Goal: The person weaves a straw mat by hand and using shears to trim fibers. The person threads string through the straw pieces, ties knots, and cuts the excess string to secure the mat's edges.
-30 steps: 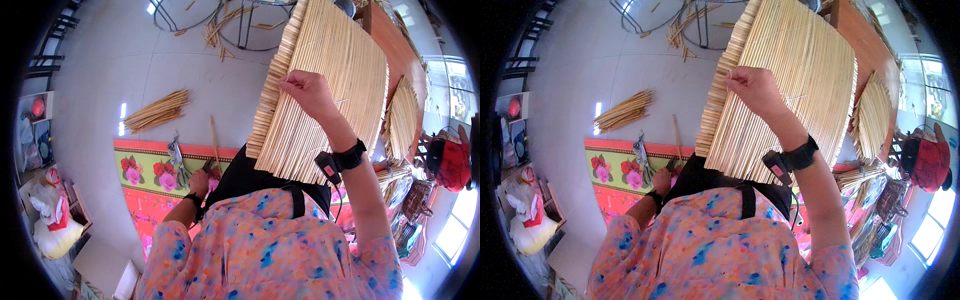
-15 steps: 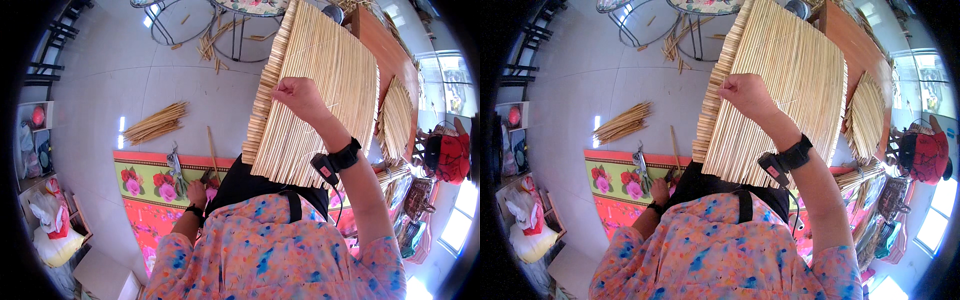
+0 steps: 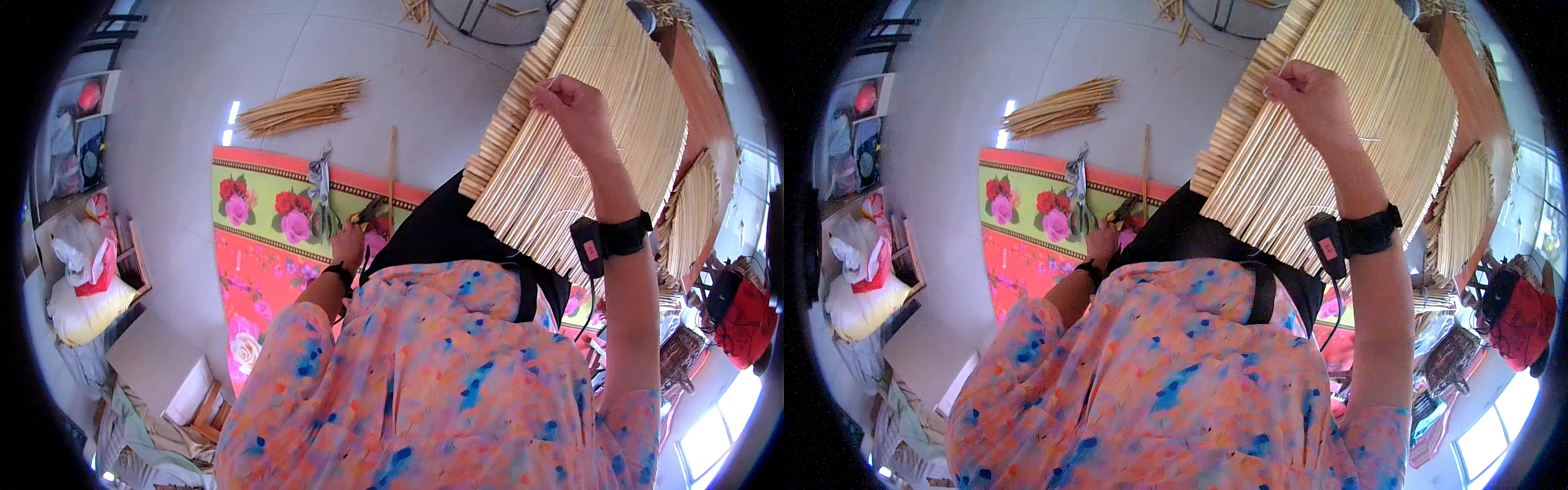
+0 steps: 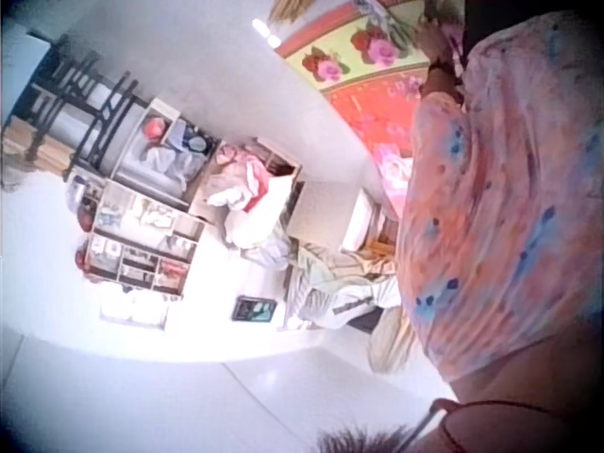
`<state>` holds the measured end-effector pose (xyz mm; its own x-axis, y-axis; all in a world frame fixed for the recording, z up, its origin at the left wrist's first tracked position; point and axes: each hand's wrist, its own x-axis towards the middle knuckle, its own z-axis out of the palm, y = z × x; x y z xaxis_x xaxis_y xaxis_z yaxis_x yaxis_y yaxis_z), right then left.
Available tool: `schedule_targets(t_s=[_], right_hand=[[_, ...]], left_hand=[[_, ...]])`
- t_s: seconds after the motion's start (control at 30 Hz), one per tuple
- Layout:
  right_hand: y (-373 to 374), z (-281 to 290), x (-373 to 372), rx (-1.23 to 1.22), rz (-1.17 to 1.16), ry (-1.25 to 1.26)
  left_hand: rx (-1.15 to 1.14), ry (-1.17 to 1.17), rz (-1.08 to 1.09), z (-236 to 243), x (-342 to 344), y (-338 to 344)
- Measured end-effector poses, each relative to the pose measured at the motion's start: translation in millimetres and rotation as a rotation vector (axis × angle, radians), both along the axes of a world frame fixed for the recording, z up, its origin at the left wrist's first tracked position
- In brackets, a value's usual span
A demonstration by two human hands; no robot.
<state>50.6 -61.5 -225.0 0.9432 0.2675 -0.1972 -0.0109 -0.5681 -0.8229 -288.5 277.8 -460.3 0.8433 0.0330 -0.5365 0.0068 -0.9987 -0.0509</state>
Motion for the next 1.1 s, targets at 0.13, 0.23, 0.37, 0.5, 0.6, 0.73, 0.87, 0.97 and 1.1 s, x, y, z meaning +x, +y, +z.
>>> schedule_targets(t_s=[0.13,0.23,0.37,0.5,0.6,0.73,0.87,0.97,1.1], right_hand=[[2.1,0.3,0.7,-0.045,-0.004,0.008],[0.4,-0.1,3.4,-0.030,0.006,0.020],[0.3,0.8,3.7,-0.007,-0.001,0.016],[-3.9,-1.4,5.4,0.003,-0.019,0.016],[-2.2,1.8,4.2,0.062,-0.017,0.053],[0.0,3.4,1.2,0.053,-0.038,0.049],[-0.6,2.0,-0.5,0.148,-0.010,0.029],[-6.5,-6.1,1.1,-0.034,-0.010,0.029],[10.2,7.8,3.3,0.013,-0.016,0.116]], left_hand=[[-0.013,0.065,0.150,10.3,10.0,-6.8],[-0.068,-0.066,0.257,7.8,11.6,-7.7],[-0.109,-0.050,0.421,5.9,15.9,-12.5],[-0.164,0.066,0.387,23.6,22.9,0.3],[-0.146,0.011,0.439,26.2,9.5,19.9],[-0.035,-0.100,0.564,33.6,20.7,44.2],[-0.041,-0.101,0.600,7.3,12.9,84.8],[0.031,-0.041,0.535,32.5,45.9,66.6],[-0.054,-0.015,0.605,-16.4,11.0,97.6]])
